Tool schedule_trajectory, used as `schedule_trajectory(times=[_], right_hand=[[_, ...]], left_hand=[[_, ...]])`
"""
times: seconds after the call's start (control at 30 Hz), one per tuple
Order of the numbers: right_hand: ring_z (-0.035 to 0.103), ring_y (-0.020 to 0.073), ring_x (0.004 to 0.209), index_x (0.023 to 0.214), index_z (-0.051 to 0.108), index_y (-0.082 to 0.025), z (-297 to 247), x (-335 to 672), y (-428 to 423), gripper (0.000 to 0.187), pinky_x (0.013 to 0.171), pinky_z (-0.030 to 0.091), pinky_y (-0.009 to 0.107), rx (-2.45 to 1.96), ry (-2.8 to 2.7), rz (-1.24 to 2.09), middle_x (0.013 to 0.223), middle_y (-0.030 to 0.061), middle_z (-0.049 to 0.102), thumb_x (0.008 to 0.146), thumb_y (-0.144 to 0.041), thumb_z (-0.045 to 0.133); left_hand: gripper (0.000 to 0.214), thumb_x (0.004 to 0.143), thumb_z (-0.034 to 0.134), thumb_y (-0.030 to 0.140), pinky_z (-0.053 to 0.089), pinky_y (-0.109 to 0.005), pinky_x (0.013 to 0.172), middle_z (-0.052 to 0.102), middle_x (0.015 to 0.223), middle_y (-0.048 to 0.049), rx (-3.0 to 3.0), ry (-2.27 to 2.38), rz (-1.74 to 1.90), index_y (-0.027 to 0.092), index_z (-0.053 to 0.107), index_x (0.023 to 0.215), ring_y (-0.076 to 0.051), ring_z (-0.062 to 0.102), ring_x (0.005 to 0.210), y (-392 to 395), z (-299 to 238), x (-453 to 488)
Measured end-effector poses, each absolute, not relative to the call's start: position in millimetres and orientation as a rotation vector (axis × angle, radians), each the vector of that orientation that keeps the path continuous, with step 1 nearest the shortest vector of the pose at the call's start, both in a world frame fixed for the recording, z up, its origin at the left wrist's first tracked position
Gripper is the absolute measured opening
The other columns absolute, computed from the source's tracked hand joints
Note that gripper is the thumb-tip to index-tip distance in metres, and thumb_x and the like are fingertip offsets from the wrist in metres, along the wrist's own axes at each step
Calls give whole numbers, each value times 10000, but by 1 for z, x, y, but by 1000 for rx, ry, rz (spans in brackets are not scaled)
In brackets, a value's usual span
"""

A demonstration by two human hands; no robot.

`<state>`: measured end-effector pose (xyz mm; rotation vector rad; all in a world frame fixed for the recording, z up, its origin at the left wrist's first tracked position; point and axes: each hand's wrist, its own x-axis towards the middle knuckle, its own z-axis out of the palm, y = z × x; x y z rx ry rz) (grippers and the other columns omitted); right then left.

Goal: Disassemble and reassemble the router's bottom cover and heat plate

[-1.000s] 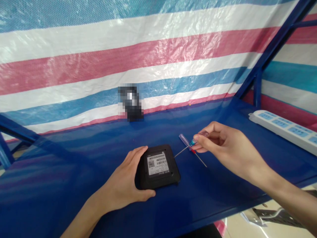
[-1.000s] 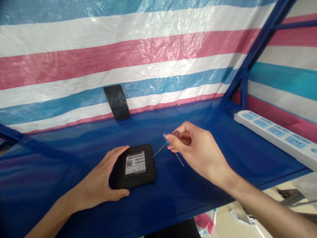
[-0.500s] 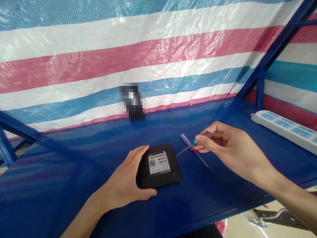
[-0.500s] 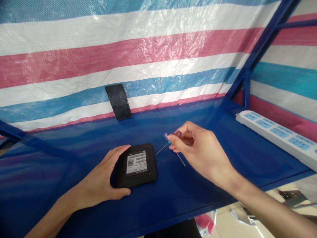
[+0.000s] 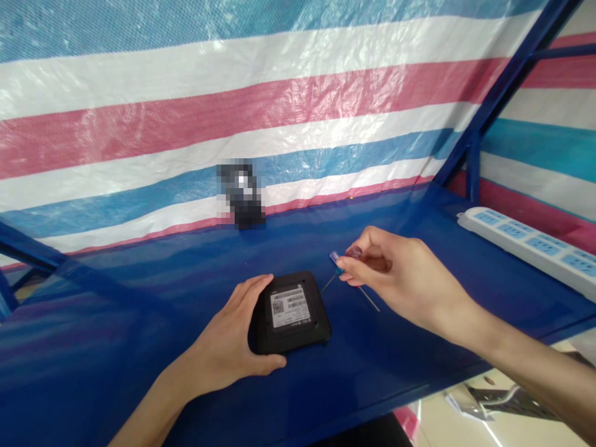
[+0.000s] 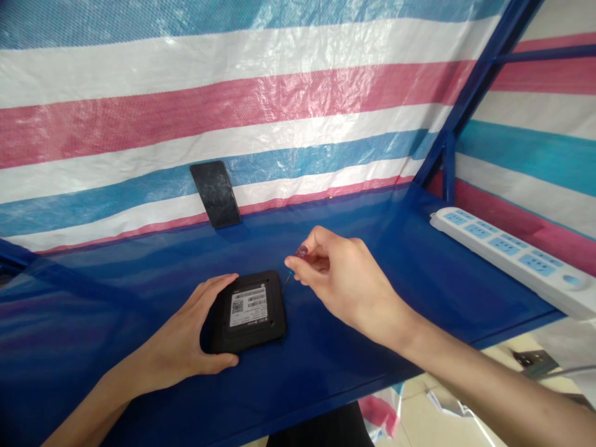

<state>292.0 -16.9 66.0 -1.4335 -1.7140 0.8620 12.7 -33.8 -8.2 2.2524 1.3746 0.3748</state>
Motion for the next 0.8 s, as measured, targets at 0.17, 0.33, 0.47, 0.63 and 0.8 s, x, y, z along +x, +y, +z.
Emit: schedule_trajectory(times=[0.17, 0.33, 0.47, 0.63, 0.8], right_hand=[[782, 217, 672, 756, 574, -205, 52, 302, -15, 323, 661, 647, 299, -1398, -1382, 1090, 653, 13, 745, 770, -444, 792], [783, 165, 725, 770, 630, -166, 21, 317, -18, 185, 760, 644, 232, -1413, -849, 1415, 747, 70, 781, 812, -253, 788], [777, 146, 702, 789, 651, -154, 16, 317, -22, 171, 759, 641, 206, -1376, -782, 1392, 737, 52, 776, 805, -236, 800], [782, 211, 669, 799, 645, -164, 28, 313, -21, 369, 714, 669, 306, -1406, -1051, 1166, 683, 44, 767, 709, -453, 855], [774, 227, 641, 784, 617, -196, 37, 319, -10, 474, 687, 674, 344, -1403, -1104, 976, 661, 24, 754, 633, -574, 860]], left_hand=[[1014, 668, 804, 308, 351, -568, 1182, 414, 1547, -139, 2249, 1393, 391, 237, 273, 1529, -384, 378, 1444, -34, -9, 12], [1005, 677, 796, 300, 334, -554, 1195, 390, 1559, -136, 2245, 1388, 373, 231, 263, 1527, -369, 358, 1457, -33, -7, 12], [995, 685, 773, 284, 281, -560, 1219, 351, 1578, -161, 2211, 1413, 295, 187, 243, 1522, -359, 318, 1481, -34, 0, 16], [981, 669, 777, 278, 314, -584, 1198, 393, 1556, -179, 2192, 1399, 316, 187, 272, 1505, -389, 356, 1458, -34, 7, 19], [1012, 668, 790, 293, 294, -575, 1211, 365, 1574, -181, 2178, 1403, 308, 185, 253, 1519, -381, 334, 1472, -34, 7, 18]])
